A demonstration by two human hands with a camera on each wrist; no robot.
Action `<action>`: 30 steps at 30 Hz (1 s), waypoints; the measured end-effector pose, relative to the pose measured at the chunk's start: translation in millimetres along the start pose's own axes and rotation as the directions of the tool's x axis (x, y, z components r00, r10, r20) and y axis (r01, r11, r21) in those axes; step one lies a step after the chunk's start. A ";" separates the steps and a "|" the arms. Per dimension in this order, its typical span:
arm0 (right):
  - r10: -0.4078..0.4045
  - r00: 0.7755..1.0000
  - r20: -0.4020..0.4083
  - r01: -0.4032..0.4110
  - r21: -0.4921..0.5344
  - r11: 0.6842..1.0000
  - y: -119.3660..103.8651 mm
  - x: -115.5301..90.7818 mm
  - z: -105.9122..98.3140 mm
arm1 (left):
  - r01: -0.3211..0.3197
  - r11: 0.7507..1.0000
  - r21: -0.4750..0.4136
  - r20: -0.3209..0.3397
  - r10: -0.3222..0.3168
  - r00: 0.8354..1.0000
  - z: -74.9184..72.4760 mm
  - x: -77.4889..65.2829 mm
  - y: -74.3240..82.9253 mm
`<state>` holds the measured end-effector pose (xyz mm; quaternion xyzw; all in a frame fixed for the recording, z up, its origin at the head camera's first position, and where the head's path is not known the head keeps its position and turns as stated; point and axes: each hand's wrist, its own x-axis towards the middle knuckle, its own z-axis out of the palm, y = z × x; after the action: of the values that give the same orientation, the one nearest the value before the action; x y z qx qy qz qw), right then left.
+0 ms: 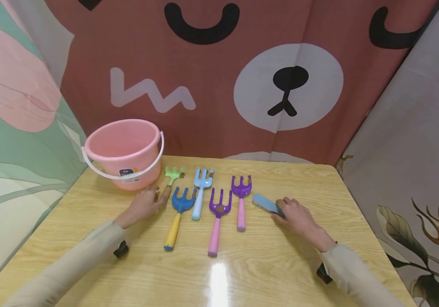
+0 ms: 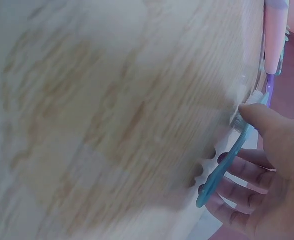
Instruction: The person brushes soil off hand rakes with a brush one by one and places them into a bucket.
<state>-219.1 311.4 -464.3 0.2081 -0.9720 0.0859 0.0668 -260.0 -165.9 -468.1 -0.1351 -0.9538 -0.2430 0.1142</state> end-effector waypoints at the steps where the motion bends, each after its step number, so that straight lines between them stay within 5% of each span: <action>1: -0.001 1.000 -0.002 0.001 -0.002 1.000 0.0 0.1 0.5 | 0.001 1.000 -0.002 0.004 -0.001 1.000 0.0 0.6 -0.3; 16: -0.041 0.999 -0.032 0.040 -0.022 0.999 -2.6 0.1 2.3 | 0.064 0.998 0.006 0.150 -0.064 0.987 -0.5 8.9 0.3; 30: -0.044 0.999 -0.025 0.044 -0.001 0.999 -2.6 1.9 4.3 | 0.084 0.996 0.027 0.161 -0.087 0.983 2.8 13.8 1.3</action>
<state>-220.2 307.5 -467.8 0.2283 -0.9664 0.0868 0.0806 -272.9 -160.5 -466.0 -0.1121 -0.9673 -0.2261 0.0273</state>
